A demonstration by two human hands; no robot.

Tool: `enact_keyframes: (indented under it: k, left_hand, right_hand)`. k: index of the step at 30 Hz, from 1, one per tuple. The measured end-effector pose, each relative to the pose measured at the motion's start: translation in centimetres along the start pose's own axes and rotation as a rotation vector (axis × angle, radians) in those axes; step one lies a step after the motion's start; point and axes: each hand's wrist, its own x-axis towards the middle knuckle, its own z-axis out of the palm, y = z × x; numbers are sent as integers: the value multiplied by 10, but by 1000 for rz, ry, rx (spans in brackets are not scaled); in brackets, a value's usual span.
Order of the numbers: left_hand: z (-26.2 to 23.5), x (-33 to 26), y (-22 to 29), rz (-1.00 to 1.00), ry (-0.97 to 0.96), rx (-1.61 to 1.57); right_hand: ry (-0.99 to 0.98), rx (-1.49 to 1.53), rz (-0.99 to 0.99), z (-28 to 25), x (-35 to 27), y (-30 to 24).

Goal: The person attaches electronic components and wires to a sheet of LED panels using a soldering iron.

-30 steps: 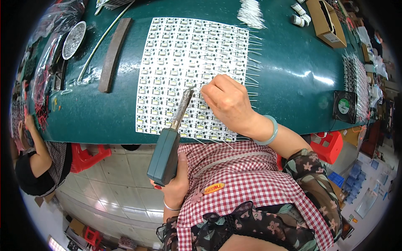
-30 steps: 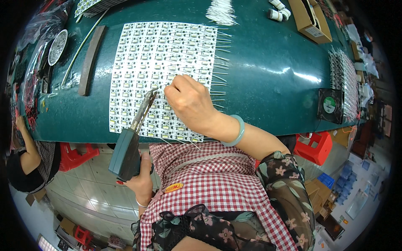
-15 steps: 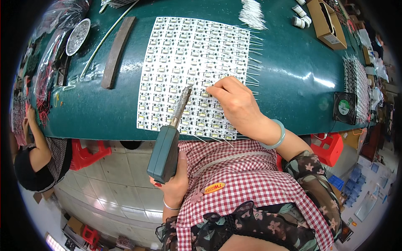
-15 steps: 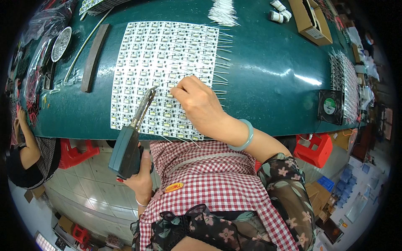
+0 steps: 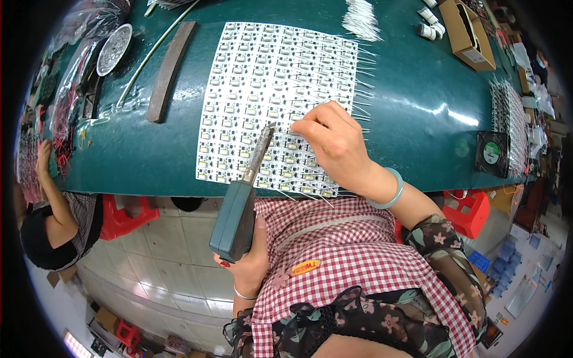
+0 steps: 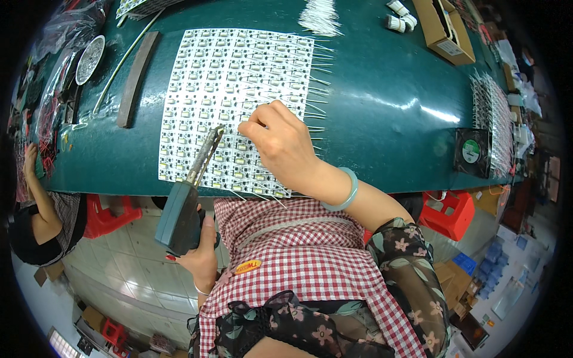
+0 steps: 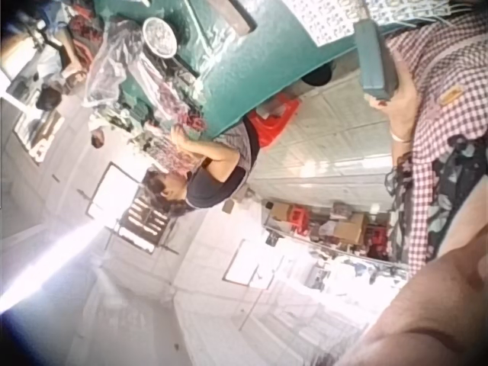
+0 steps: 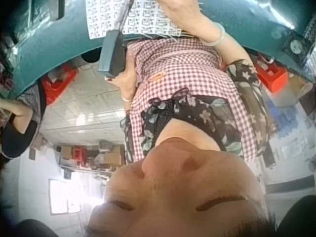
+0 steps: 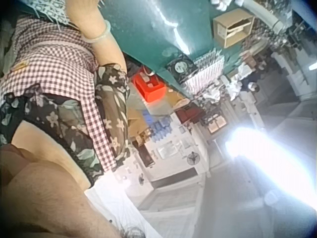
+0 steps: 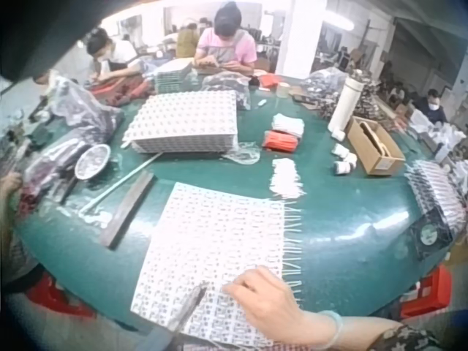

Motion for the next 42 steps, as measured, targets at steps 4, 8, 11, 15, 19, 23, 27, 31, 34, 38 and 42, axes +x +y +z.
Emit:
enact_keyframes:
  k: [4, 8, 11, 15, 19, 23, 27, 31, 34, 38, 42]
  left_hand:
    - [-1, 1, 1, 85, -7, 43]
    - [-8, -4, -4, -18, -118, 58]
    - [-2, 2, 1, 81, -24, 59]
    - [0, 2, 1, 86, -40, 88]
    - [0, 3, 1, 101, -52, 116]
    - [0, 4, 6, 118, -79, 141]
    - [-3, 4, 6, 87, -103, 153]
    - [-5, -1, 3, 60, -69, 133]
    - [-10, -7, -6, -38, -49, 84]
    - [-10, -7, -6, -19, -47, 72]
    - [-13, -8, -12, 51, -99, 104]
  right_hand:
    - [-50, 1, 25, 6, -1, 5]
    - [-74, -3, 39, 6, -1, 6]
    - [-74, -1, 44, 8, -1, 5]
    - [-69, -12, 38, 7, 0, 6]
    - [-69, -16, 24, 8, 0, 6]
    - [-78, -31, 22, 6, 0, 5]
    - [-87, -28, 23, 7, -1, 5]
    - [-90, -28, 20, 7, -1, 4]
    - [-88, -30, 23, 6, -1, 4]
    - [-74, -30, 19, 6, 0, 4]
    - [-53, -23, 6, 5, 0, 4]
